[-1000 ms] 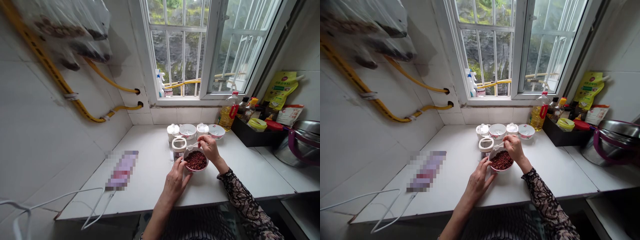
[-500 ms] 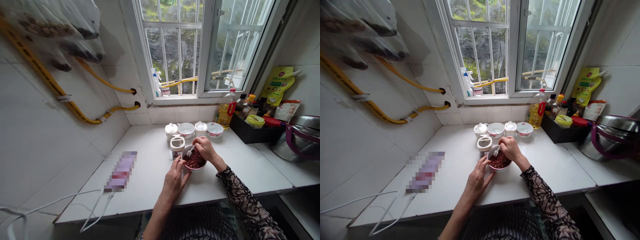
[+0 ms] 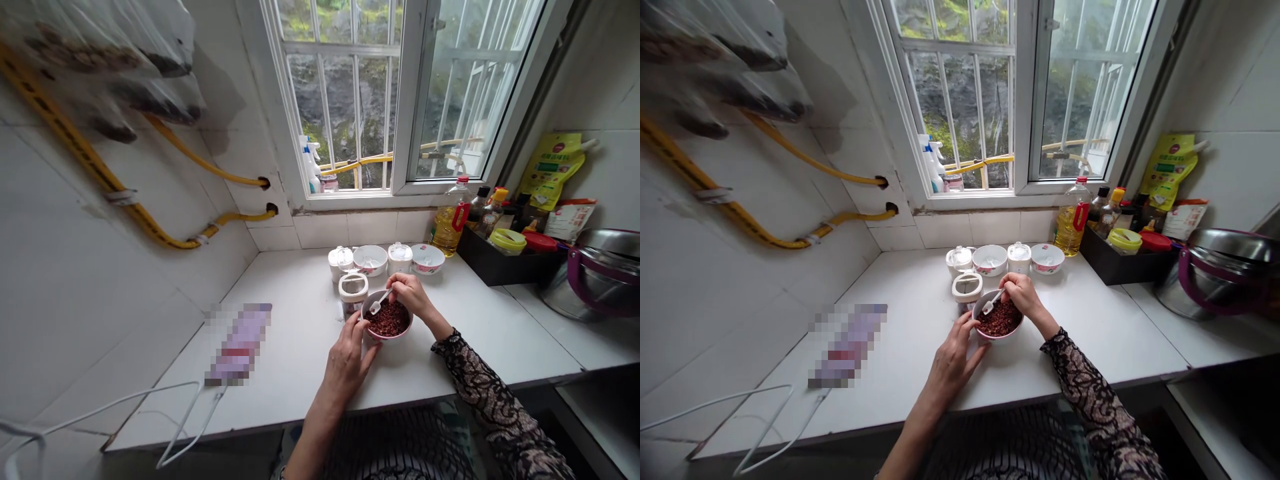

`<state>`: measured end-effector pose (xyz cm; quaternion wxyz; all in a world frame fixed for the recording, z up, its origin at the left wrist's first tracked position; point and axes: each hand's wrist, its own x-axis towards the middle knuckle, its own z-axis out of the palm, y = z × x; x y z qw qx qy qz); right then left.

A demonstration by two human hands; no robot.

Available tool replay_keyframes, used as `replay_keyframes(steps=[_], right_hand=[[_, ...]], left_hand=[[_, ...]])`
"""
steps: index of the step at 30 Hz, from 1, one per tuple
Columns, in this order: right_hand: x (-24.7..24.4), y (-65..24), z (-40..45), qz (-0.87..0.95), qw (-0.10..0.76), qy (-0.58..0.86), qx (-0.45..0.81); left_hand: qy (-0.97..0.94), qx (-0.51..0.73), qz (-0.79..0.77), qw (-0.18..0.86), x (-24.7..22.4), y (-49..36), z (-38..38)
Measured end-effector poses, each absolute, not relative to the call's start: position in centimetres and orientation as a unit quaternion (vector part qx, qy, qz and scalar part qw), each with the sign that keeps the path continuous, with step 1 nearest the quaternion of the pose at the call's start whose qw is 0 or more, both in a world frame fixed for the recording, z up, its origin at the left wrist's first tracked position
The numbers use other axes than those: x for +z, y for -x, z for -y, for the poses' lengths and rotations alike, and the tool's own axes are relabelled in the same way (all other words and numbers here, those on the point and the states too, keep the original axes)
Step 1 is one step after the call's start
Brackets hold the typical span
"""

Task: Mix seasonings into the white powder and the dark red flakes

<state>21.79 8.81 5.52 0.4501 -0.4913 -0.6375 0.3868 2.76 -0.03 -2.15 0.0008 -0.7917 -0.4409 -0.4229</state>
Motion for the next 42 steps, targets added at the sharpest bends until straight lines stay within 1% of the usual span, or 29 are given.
replay_keyframes(steps=[3,6,8,16,23,27,30,33,34,36,38,39,40,42], right_hand=[[5.5,-21.7,-8.6,0.654,0.443,0.489,0.369],[5.5,-21.4,-8.2,0.699,0.411,0.474,0.342],[5.5,-21.2,-8.1,0.704,0.402,0.466,0.355],[5.9,-22.0,-8.9,0.602,0.456,0.476,0.45],[6.1,-22.3,-9.1,0.564,0.481,0.463,0.486],[6.4,-22.0,-9.4,0.545,0.519,0.436,0.493],[6.6,-21.1,-9.3,0.561,0.562,0.425,0.435],[6.5,-19.9,-8.8,0.632,0.578,0.419,0.302],[6.4,-19.6,-8.6,0.669,0.565,0.415,0.247],[6.3,-19.1,-8.3,0.75,0.512,0.393,0.144],[6.2,-19.0,-8.1,0.808,0.46,0.361,0.076],[6.2,-19.1,-8.1,0.819,0.45,0.351,0.059],[6.3,-19.4,-8.1,0.817,0.455,0.35,0.051],[6.6,-20.1,-8.0,0.786,0.49,0.373,0.055]], left_hand=[[0.79,-0.425,0.441,0.001,-2.2,-2.8,0.0],[0.79,-0.426,0.441,-0.003,-2.1,-2.8,0.1],[0.792,-0.423,0.44,-0.007,-2.0,-2.8,0.1],[0.797,-0.414,0.44,-0.011,-1.9,-2.7,0.1],[0.797,-0.415,0.438,-0.005,-1.8,-2.7,0.1],[0.797,-0.417,0.438,0.002,-1.7,-2.8,0.2],[0.793,-0.423,0.438,0.006,-1.7,-2.9,0.1],[0.792,-0.427,0.437,0.007,-1.9,-2.9,0.0],[0.792,-0.427,0.436,0.006,-2.0,-2.9,0.0],[0.793,-0.426,0.436,0.005,-2.0,-2.9,0.0],[0.793,-0.426,0.435,0.002,-2.0,-2.8,0.0],[0.793,-0.426,0.435,0.0,-2.0,-2.8,0.0],[0.793,-0.427,0.435,-0.001,-2.0,-2.8,0.0],[0.793,-0.426,0.436,-0.002,-1.9,-2.9,0.0]])
